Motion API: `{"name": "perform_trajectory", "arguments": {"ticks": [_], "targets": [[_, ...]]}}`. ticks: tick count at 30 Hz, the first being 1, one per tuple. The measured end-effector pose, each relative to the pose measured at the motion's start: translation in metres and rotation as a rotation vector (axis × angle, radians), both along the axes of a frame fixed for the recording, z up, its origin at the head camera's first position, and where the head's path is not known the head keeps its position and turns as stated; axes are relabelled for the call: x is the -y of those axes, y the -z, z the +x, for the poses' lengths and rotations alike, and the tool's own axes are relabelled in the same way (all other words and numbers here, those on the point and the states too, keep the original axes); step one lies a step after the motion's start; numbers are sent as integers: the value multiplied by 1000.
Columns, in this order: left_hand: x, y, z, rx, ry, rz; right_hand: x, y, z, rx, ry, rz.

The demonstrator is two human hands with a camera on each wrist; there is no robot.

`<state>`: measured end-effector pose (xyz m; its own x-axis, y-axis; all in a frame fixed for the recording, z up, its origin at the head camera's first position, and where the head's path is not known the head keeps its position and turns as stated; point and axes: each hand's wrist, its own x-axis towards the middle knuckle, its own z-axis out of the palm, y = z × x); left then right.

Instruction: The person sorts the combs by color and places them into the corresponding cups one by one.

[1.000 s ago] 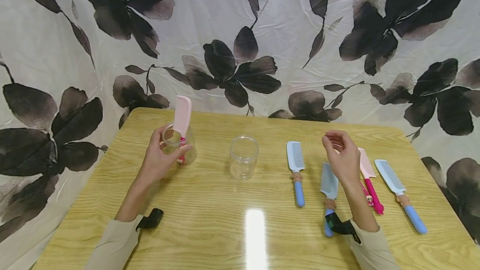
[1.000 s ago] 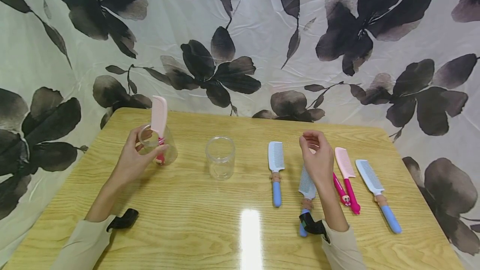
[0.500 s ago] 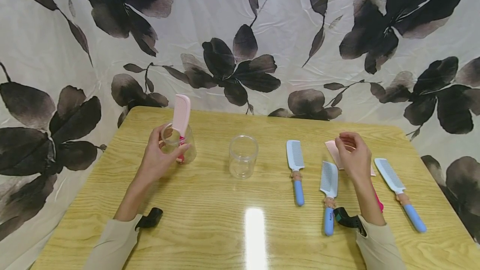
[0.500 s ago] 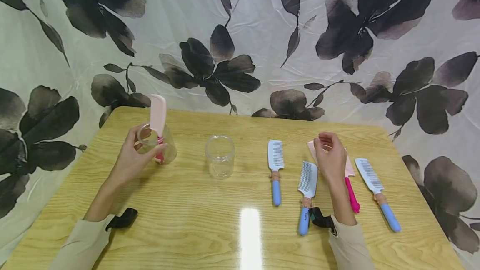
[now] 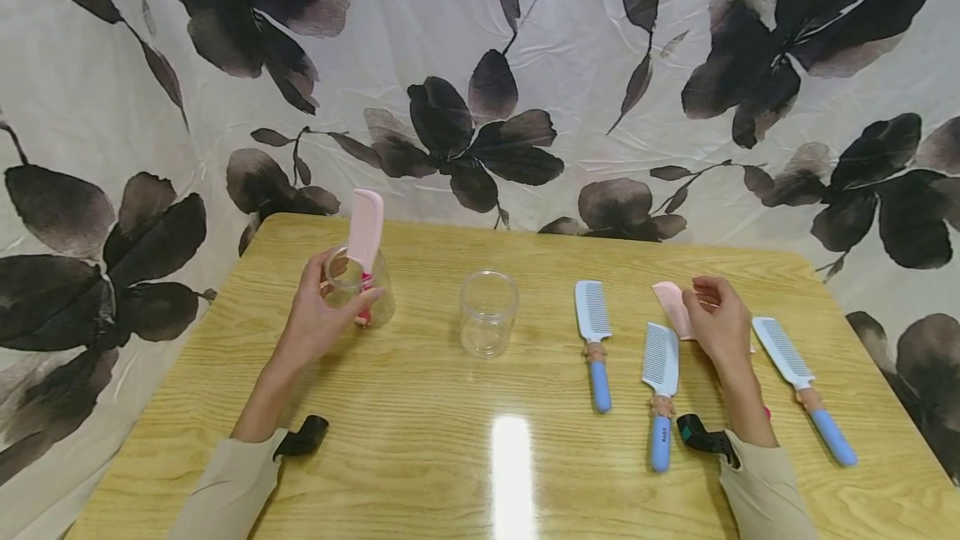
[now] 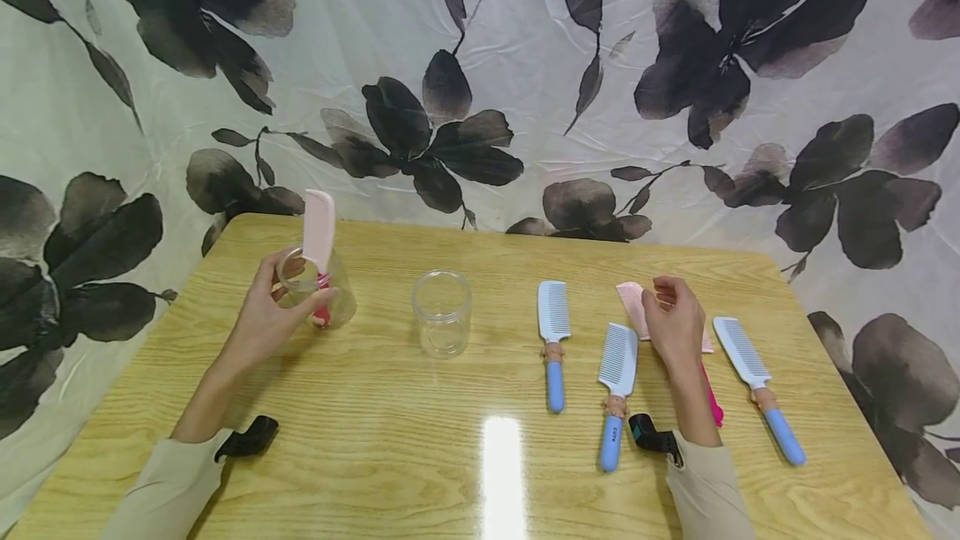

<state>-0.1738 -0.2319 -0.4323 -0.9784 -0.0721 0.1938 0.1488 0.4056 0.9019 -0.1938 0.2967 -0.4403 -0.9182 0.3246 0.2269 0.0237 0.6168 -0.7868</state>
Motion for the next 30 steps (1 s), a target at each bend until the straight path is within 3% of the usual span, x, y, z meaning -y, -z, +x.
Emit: {"name": "perform_trajectory", "arguments": {"ticks": [12,19,30], "targets": [[-1,0,-1,4,-7,-10,-11,6,1,112,-68,72],[0,0,0,13,-12,-13,-11,10,1,129,-135,170],[0,-1,0,-2,-6,-13,-9,7,2,178,-137,164]]}}
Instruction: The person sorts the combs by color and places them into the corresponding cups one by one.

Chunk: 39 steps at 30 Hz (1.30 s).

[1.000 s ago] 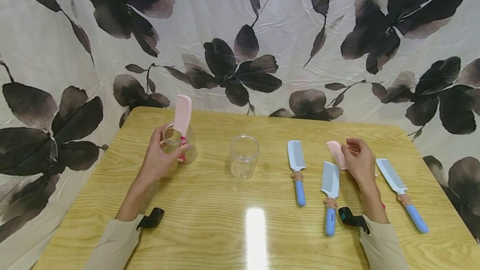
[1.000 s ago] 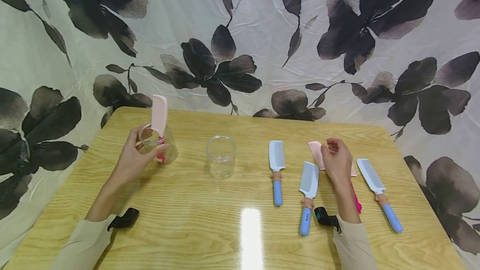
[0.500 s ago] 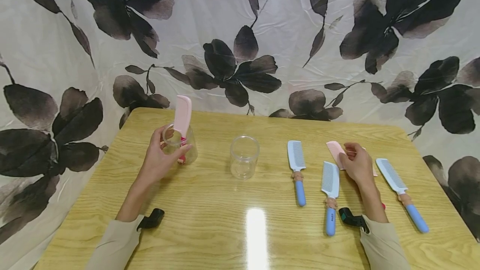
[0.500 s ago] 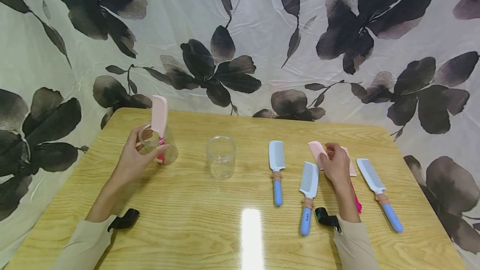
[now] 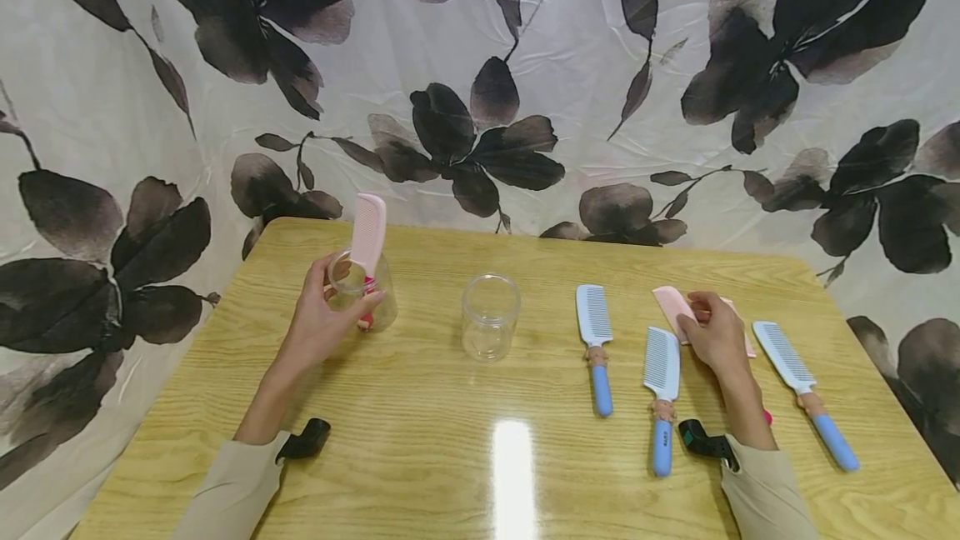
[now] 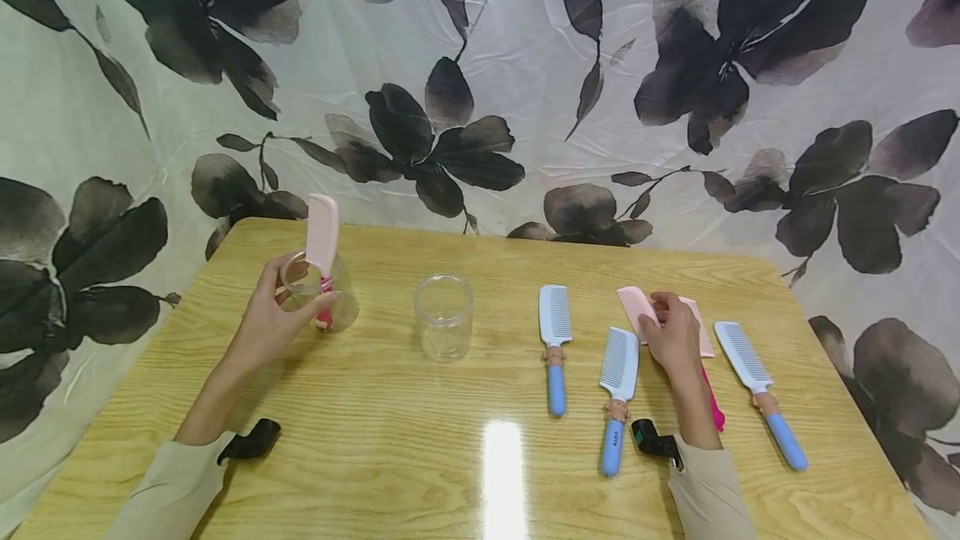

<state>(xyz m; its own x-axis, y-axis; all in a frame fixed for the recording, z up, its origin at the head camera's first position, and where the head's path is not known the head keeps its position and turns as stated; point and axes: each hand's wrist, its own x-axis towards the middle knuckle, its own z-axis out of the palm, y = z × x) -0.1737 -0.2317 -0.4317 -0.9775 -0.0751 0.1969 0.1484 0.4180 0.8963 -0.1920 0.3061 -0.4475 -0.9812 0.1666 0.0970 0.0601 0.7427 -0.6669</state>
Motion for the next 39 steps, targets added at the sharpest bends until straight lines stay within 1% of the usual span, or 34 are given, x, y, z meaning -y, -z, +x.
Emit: {"name": "perform_trajectory", "arguments": {"ticks": [4,9,14,16,19,21,25,31,39], "targets": [[1,1,-1,-6,2,-8,0,0,0,2,-18,10],[1,1,-1,-14,15,11,-1,2,0,1,-34,27],[1,1,0,-14,14,10,-3,2,-1,22,-9,18],[1,0,0,-12,10,6,-5,0,0,42,9,-9],[0,-1,1,-15,12,8,-7,-5,3,54,26,-37],[-1,-1,1,-19,12,10,-9,-9,4,40,27,-43],[-1,-2,1,-24,9,11,-11,-17,6,-4,20,-5],[-1,-1,1,-26,11,14,-11,-29,10,8,30,24],[-1,-2,2,-24,11,14,-10,-49,17,-29,54,24]]}}
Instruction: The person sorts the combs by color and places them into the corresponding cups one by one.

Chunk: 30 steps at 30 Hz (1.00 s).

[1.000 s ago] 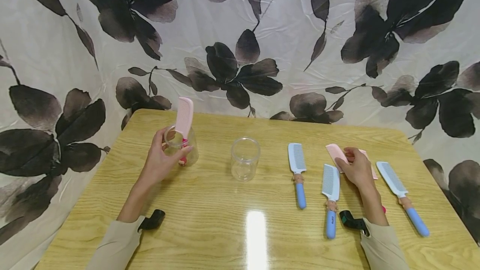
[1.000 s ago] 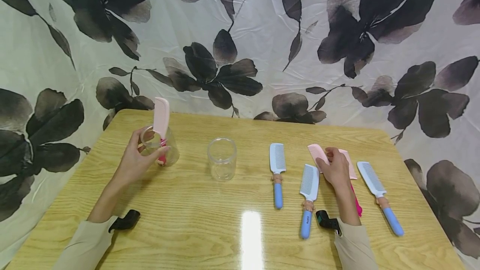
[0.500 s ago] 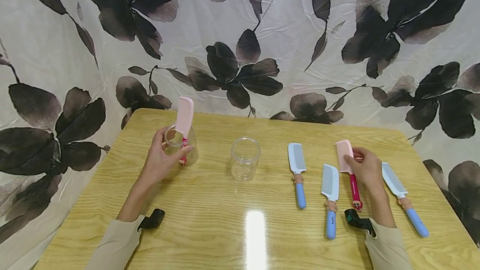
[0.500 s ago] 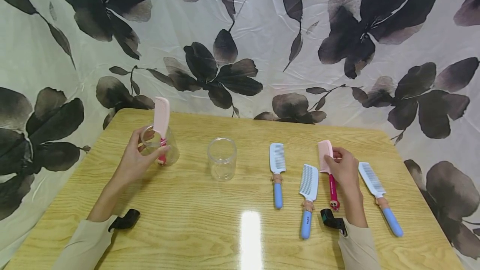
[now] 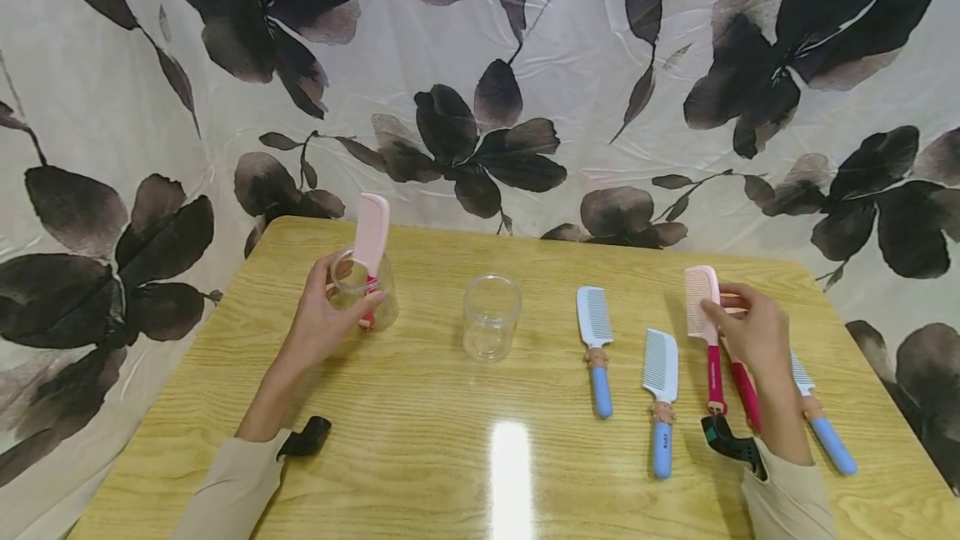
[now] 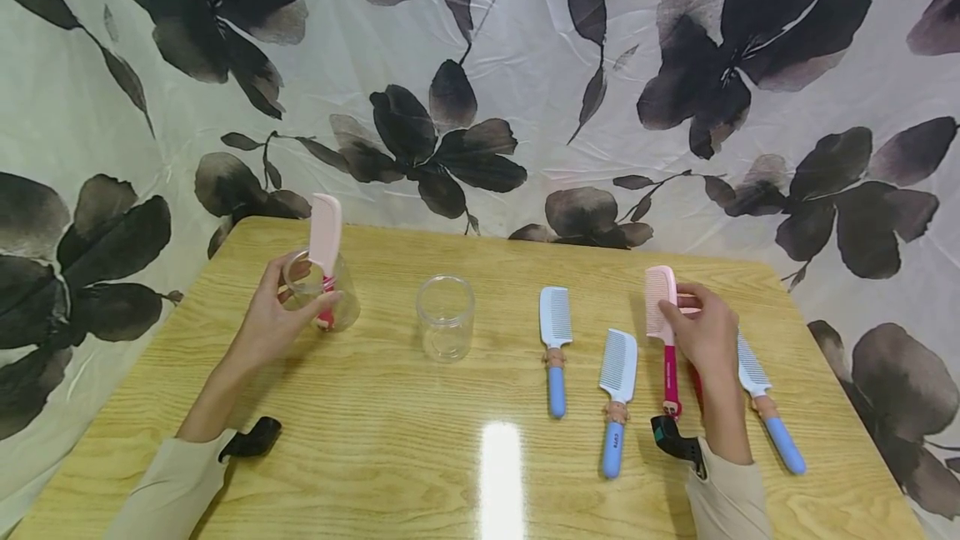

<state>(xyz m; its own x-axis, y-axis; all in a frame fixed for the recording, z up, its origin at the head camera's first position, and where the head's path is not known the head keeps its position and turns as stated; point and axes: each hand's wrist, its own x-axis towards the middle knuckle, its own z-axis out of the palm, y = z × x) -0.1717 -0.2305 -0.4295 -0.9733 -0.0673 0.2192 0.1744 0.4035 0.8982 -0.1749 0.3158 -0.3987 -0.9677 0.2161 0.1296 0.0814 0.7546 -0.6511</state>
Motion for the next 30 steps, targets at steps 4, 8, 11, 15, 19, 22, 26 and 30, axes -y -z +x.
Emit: {"name": "perform_trajectory", "arguments": {"ticks": [4,8,11,15,19,22,26,30], "targets": [[0,0,0,-1,1,3,2,-8,2,-26,3,2],[0,0,-1,1,2,3,5,-16,4,-52,14,-1],[1,1,-1,2,2,0,8,-21,6,-87,16,-19],[1,1,-1,1,1,0,13,-26,9,-137,6,-14],[1,2,-1,1,1,4,20,-32,13,-156,8,14],[1,2,-1,1,2,6,25,-36,16,-155,8,18],[1,2,-2,-3,4,6,32,-41,20,-174,-7,9],[1,2,-2,-7,5,11,39,-45,25,-222,-33,14]]}}
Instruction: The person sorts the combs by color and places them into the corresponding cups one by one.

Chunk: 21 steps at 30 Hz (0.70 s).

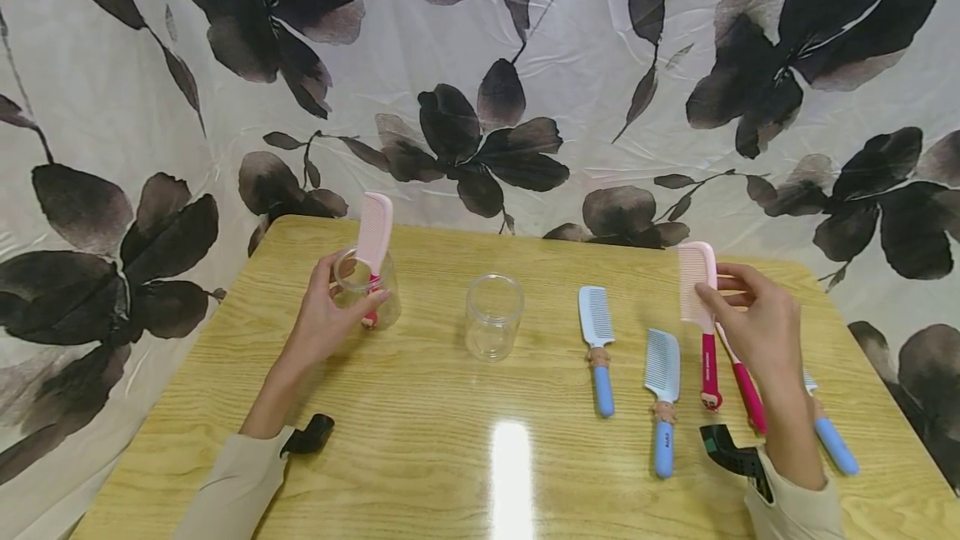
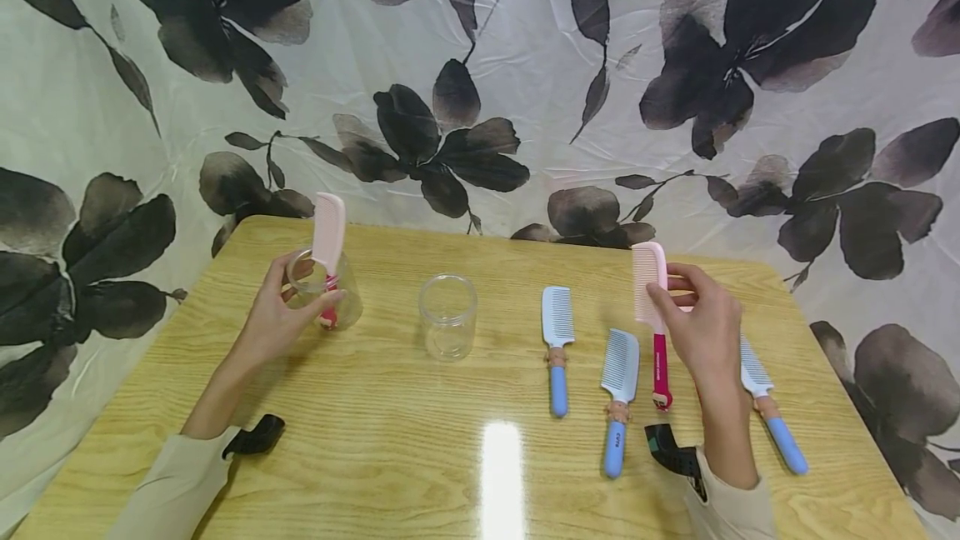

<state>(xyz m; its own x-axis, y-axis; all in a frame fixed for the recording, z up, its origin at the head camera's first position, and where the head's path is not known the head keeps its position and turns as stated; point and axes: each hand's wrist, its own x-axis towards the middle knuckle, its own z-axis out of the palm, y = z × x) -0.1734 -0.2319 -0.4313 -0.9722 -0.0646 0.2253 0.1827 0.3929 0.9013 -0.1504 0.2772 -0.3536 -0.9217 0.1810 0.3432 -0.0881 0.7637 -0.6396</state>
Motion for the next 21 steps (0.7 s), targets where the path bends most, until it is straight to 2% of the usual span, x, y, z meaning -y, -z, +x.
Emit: {"name": "perform_trajectory", "arguments": {"ticks": [9,21], "targets": [[2,1,0,15,3,1,19,-3,7,-103,-78,7],[4,3,0,-9,14,-2,47,-4,17,-169,-161,1]]}}
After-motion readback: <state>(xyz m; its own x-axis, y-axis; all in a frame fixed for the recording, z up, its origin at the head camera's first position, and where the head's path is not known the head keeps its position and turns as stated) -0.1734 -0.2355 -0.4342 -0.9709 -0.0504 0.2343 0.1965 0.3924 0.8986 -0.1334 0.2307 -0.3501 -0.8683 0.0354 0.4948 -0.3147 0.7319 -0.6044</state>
